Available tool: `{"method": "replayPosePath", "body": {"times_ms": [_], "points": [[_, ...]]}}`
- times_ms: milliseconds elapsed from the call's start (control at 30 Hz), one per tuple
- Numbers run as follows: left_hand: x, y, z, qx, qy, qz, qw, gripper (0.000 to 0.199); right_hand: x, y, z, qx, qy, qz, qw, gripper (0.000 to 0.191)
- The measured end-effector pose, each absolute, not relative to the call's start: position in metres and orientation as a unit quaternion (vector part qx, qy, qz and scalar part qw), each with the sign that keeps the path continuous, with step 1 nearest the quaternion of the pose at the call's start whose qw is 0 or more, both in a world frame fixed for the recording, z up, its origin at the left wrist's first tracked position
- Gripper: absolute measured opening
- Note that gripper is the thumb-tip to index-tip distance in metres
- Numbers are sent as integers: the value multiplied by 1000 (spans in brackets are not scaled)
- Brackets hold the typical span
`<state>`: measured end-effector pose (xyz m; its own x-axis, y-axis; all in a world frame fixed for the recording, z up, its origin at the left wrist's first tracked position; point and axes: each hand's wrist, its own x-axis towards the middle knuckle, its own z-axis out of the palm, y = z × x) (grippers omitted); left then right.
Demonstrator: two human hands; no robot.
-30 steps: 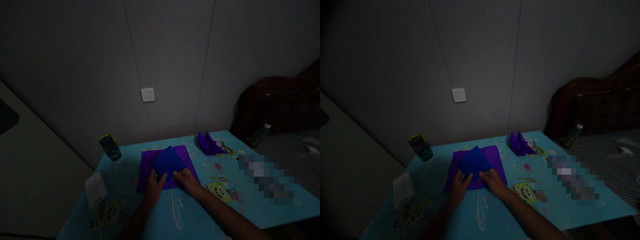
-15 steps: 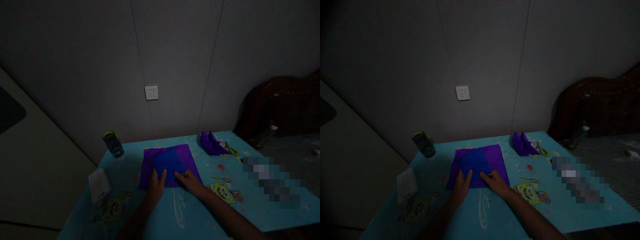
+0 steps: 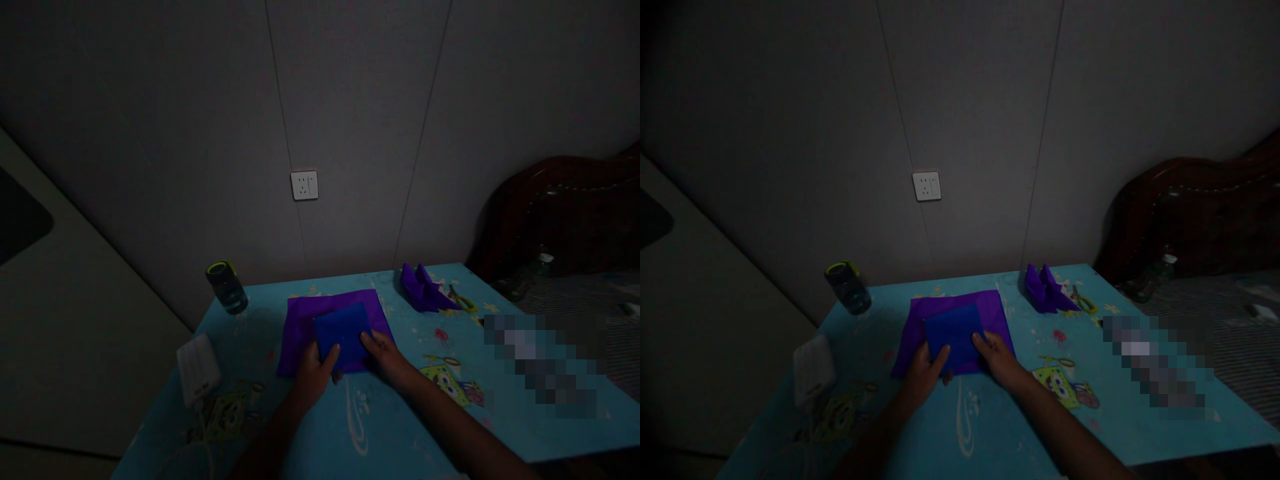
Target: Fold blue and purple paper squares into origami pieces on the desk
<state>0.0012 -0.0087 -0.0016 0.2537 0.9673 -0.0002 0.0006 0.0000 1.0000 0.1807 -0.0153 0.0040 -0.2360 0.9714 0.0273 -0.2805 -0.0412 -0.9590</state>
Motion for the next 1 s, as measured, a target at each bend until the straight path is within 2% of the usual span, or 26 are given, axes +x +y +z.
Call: {"method": "replayPosePath", "body": {"times_ms": [133,333,433,700,900,1000], "points": [[2,-11,-3,593,449,382,549,45,182,-14,9,-375,-459,621,513,48],[2,-18,0,626,432,305,573,38,189,-16,15,-409,-413,629,517,51],[0,-19,1,620,443,294,576,33,189,-17,15,-412,-409,627,520,51],[2,-20,-5,610,443,269,600,39,188,-15,15,-437,-419,573,552,49],[6,-15,1,561,445,373,590,45,188,-13,14,-435,-457,525,571,60],[4,-10,6,519,459,438,573,46,189,-17,14,-418,-548,478,545,63]]}}
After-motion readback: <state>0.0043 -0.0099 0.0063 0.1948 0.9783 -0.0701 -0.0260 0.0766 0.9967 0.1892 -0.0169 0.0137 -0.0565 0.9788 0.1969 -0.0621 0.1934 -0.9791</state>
